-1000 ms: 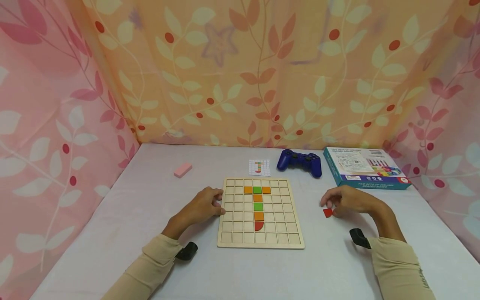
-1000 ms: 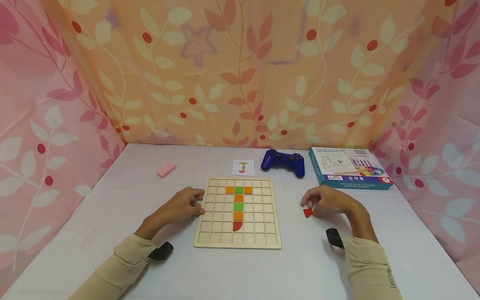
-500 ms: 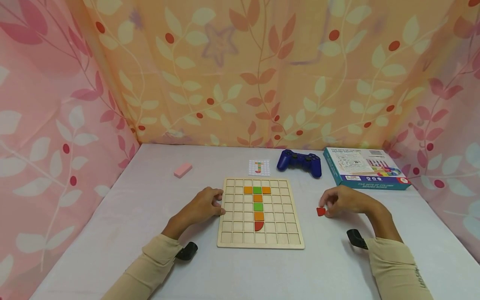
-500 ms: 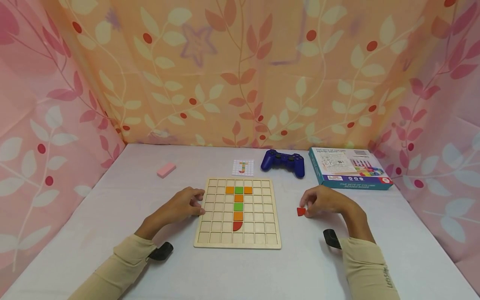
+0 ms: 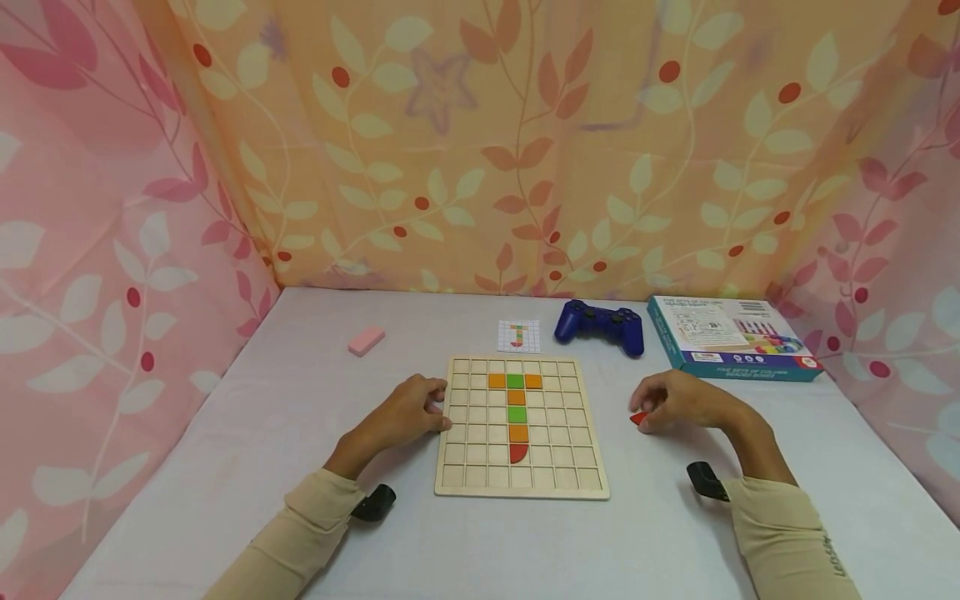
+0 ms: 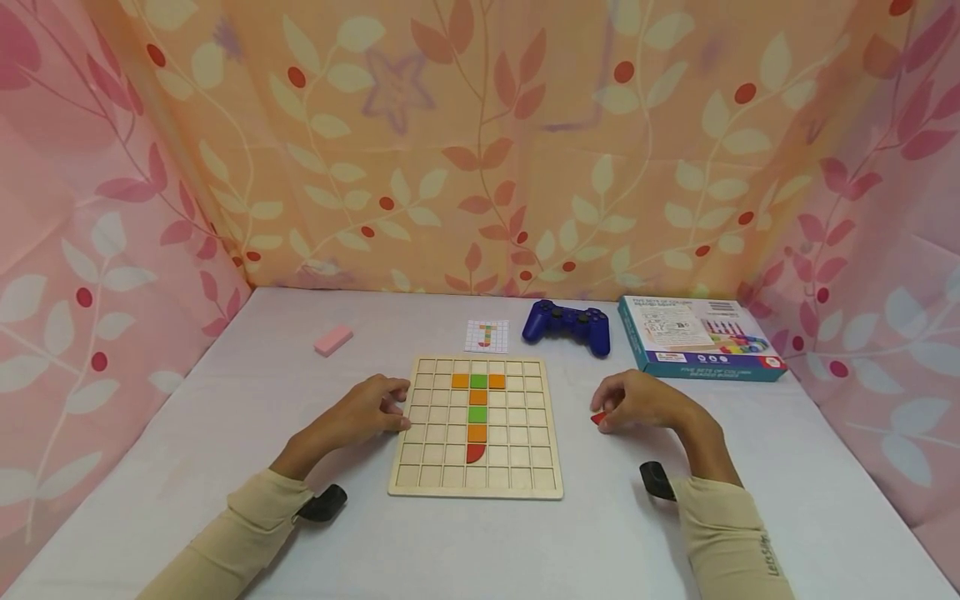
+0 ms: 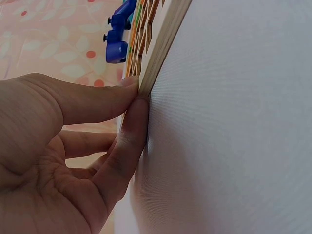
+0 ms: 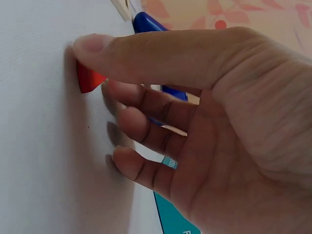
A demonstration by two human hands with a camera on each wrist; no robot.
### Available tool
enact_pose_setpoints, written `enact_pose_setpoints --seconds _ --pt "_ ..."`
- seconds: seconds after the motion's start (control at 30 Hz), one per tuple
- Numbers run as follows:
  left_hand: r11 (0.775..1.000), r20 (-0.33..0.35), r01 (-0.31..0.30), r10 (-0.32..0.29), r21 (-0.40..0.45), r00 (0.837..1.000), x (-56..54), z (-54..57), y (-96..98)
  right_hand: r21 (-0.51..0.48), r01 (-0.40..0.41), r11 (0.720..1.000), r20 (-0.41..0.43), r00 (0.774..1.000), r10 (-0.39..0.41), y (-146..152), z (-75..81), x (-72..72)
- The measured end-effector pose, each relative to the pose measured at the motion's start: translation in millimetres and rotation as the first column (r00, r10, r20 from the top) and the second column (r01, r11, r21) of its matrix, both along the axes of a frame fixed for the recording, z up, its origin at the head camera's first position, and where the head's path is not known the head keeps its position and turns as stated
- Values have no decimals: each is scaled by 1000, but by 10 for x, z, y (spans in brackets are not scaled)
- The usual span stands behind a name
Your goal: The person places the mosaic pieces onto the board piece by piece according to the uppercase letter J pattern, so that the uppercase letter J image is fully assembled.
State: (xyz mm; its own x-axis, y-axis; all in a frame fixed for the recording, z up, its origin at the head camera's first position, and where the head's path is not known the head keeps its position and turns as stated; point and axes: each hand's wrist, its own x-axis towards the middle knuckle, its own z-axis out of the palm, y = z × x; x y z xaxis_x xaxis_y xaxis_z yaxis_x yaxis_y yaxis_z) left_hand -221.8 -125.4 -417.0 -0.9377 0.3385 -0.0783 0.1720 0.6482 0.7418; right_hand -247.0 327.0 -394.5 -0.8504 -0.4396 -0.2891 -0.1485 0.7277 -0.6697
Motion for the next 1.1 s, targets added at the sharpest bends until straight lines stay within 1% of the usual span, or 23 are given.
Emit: enact_pose_setpoints --seconds 0.2,0.37,0.6,0.73,0.87,0.97,1.1 --pt "1000 -4 2 -2 -4 1000 -3 -3 -2 2 -9 1000 1 1000 9 9 -5 -4" --pt "1000 1 -6 6 -11 1000 -9 -12 2 12 7 1000 -2 1000 -7 -10 12 1" --pt "1000 3 -12 12 -7 1000 -9 -12 -2 15 14 1000 -63 998 -13 -79 24 0" --pt "1000 3 -12 12 -7 1000 -19 -20 -10 19 22 1000 -111 994 -20 -181 45 -1" --pt "1000 -2 -6 6 -6 1000 -28 -24 -13 -10 4 1000 -154 988 -6 -323 58 10" --pt "1000 -3 -4 4 -6 1000 -34 -33 -12 -37 -17 999 -163 987 10 -440 63 31" --pt "1000 -2 -7 7 -7 1000 -30 -34 -10 -46 -40 998 -166 986 32 -605 68 68"
